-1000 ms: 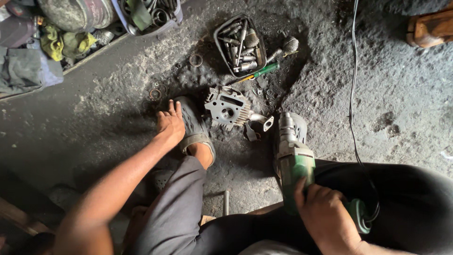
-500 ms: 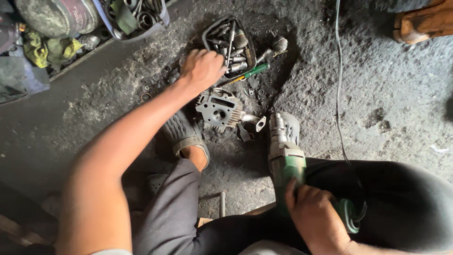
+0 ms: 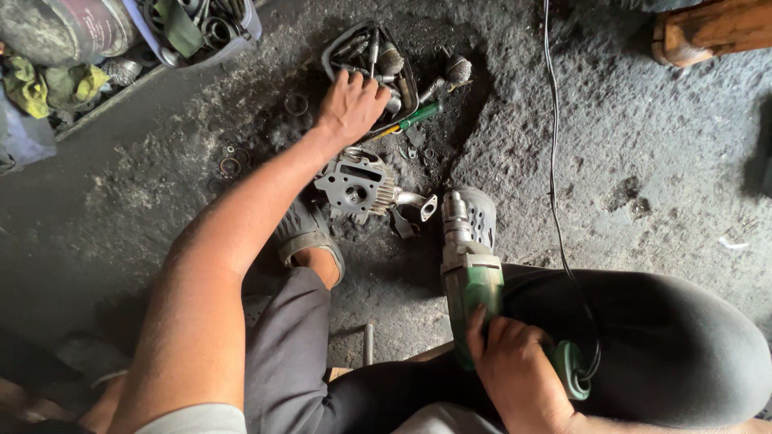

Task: The person sits on the floor and uses a drill to bore into a metallic engine head, alternating between drilling and clearing debris by hand and with a small metal tool while another person observes.

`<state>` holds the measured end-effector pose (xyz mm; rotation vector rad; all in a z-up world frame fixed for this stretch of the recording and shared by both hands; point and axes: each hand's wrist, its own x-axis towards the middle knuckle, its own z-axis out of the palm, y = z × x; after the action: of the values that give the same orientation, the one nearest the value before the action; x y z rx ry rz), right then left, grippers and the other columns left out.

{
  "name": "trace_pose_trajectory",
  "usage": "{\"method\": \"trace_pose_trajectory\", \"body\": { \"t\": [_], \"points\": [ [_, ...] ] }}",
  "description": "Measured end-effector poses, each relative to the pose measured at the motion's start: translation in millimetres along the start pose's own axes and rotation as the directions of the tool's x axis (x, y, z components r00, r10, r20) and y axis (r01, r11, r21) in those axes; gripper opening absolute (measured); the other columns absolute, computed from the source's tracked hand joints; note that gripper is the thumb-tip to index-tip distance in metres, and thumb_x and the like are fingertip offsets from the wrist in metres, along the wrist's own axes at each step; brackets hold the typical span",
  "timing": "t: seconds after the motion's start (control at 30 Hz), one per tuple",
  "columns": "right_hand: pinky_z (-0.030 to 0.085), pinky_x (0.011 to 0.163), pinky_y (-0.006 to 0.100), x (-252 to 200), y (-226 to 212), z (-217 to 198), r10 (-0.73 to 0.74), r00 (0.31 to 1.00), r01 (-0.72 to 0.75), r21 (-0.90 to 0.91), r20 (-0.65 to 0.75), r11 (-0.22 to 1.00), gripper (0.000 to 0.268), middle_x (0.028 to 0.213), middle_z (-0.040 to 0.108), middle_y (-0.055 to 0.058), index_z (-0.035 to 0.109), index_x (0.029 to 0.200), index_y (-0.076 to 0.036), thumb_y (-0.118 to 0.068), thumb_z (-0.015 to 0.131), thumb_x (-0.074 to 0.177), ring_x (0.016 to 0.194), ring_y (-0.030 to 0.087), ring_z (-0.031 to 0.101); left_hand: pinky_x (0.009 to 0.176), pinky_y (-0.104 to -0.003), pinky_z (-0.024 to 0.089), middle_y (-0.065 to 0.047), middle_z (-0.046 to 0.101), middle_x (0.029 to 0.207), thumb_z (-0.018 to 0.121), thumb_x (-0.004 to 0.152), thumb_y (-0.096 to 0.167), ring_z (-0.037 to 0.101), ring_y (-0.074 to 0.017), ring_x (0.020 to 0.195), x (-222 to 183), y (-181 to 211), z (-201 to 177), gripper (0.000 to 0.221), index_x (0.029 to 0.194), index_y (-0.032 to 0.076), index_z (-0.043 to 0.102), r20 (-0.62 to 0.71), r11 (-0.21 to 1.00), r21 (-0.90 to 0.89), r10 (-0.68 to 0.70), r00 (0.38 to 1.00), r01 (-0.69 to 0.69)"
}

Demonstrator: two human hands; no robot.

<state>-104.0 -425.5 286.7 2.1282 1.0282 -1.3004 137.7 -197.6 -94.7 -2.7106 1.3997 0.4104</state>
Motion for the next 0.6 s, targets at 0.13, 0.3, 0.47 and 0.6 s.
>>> {"method": "trace_pose_trajectory", "body": {
  "t": [0.13, 0.3, 0.47, 0.6],
  "points": [
    [0.054, 0.065, 0.045, -1.1, 3.1, -3.6, -0.041, 0.999, 0.041, 0.006, 0.028, 0.999, 0.059, 0.092, 0.065, 0.018, 0.044, 0.144, 0.006, -0.023, 0.047, 0.093, 0.077, 0.030, 0.064, 0.076, -0.045, 0.047, -0.013, 0.065, 0.084, 0.053, 0.104, 0.015, 0.061, -0.0242, 0.078, 1.8, -13.8, 2.5, 0.013, 0.103, 0.007, 0.063, 0.031, 0.999, -0.040, 0.013, 0.999, -0.011],
    [0.054, 0.065, 0.045, -1.7, 2.4, -4.9, -0.041, 0.999, 0.041, -0.005, 0.031, 0.999, 0.057, 0.091, 0.065, 0.016, 0.046, 0.143, 0.005, -0.022, 0.047, 0.093, 0.076, 0.029, 0.064, 0.070, -0.041, 0.046, -0.007, 0.063, 0.078, 0.063, 0.105, 0.012, 0.057, -0.0195, 0.072, 9.3, -55.5, -23.0, 0.011, 0.094, 0.010, 0.064, -0.241, 0.942, -0.118, -0.334, 0.911, 0.314],
    [0.054, 0.064, 0.045, -0.5, 0.4, -1.8, 0.005, 1.000, -0.005, -0.012, -0.018, 1.000, 0.055, 0.089, 0.065, 0.016, 0.048, 0.141, 0.003, -0.022, 0.047, 0.092, 0.074, 0.030, 0.064, 0.065, -0.035, 0.048, -0.004, 0.061, 0.075, 0.066, 0.098, 0.015, 0.054, -0.0144, 0.067, 10.7, -57.0, -37.6, 0.009, 0.092, 0.010, 0.062, -0.457, 0.968, -0.108, -0.251, 0.853, 0.226],
    [0.055, 0.063, 0.047, 1.5, 0.0, 3.6, -0.006, 1.000, 0.006, -0.001, 0.009, 1.000, 0.055, 0.090, 0.065, 0.017, 0.048, 0.140, 0.004, -0.023, 0.047, 0.092, 0.075, 0.031, 0.064, 0.040, -0.030, 0.039, -0.003, 0.052, 0.060, 0.055, 0.108, 0.007, 0.045, -0.0121, 0.049, -1.5, -22.2, -10.1, 0.020, 0.089, 0.009, 0.058, 0.040, 0.994, -0.100, 0.045, 0.998, -0.041]
  ]
}}
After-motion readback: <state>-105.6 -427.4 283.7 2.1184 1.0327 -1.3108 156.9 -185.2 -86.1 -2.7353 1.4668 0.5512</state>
